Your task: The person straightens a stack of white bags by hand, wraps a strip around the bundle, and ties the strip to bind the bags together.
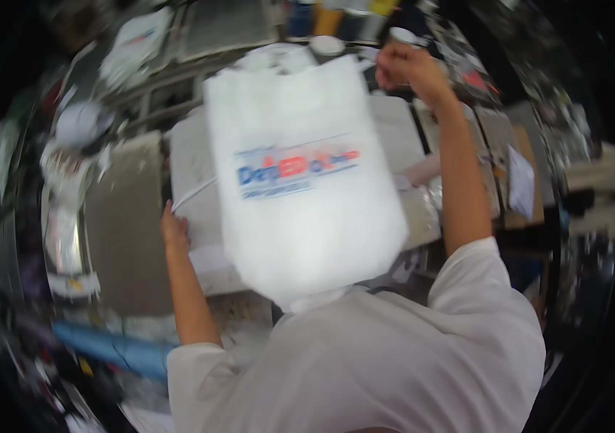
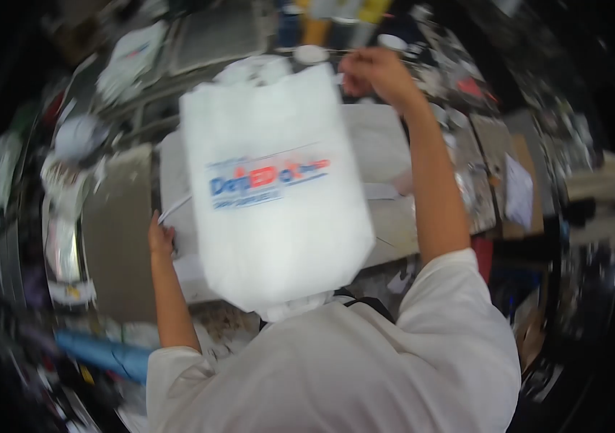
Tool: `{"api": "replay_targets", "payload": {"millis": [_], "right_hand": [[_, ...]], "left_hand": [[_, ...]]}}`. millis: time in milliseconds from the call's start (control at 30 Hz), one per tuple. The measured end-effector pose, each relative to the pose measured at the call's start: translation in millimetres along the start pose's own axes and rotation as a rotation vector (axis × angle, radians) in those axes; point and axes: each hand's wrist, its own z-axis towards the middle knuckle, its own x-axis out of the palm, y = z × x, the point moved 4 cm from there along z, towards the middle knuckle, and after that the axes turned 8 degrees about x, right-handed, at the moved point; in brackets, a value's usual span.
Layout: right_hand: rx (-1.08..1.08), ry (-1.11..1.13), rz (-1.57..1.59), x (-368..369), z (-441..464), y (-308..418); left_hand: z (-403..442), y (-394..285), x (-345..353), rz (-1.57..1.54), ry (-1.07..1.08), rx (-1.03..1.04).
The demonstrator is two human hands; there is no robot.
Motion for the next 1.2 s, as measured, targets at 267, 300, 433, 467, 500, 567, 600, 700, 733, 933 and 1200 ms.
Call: {"api": "replay_targets", "payload": {"millis": [267, 300, 433, 467, 500, 567, 600, 700, 733, 933, 1200], "right_hand": [[0.911, -0.224, 0.371, -8, -209, -361], [0.830, -0.632, 0.133, -20, -215, -383], [0.207, -1.145, -0.184, -45, -182, -378], [0.214, -1.139, -0.160, -50, -172, -370], [0.293, -1.109, -0.054, -56, -162, -367], [0.352, -1.079, 0.067, -59, -143, -364], [0.280, -1.089, 0.094, -59, -132, -362], [0.240, -1.075, 0.076, -64, -100, -351], [0.285, -1.052, 0.028, -64, -92, -350], [0.284, -0.967, -0.028, -62, -71, -354], [0.595, -0.956, -0.610, -36, -77, -467]], "left_hand": [[116, 36, 36, -0.284, 0.043, -0.074], [112, 34, 38, -0.267, 0.059, -0.066], [76, 9, 2, -0.410, 0.201, 0.086], [63, 3, -3, -0.561, 0.348, 0.070], [41, -7, -6, -0.551, 0.345, 0.090], [-15, -32, -2, -0.489, 0.316, 0.042], [-37, -48, 5, -0.493, 0.323, 0.060], [-67, -70, 6, -0.669, 0.210, 0.106], [-70, -80, 2, -0.645, 0.220, 0.116], [-82, -147, -20, -0.586, 0.358, 0.221], [-220, -270, 34, -0.405, 0.617, 0.881]]}}
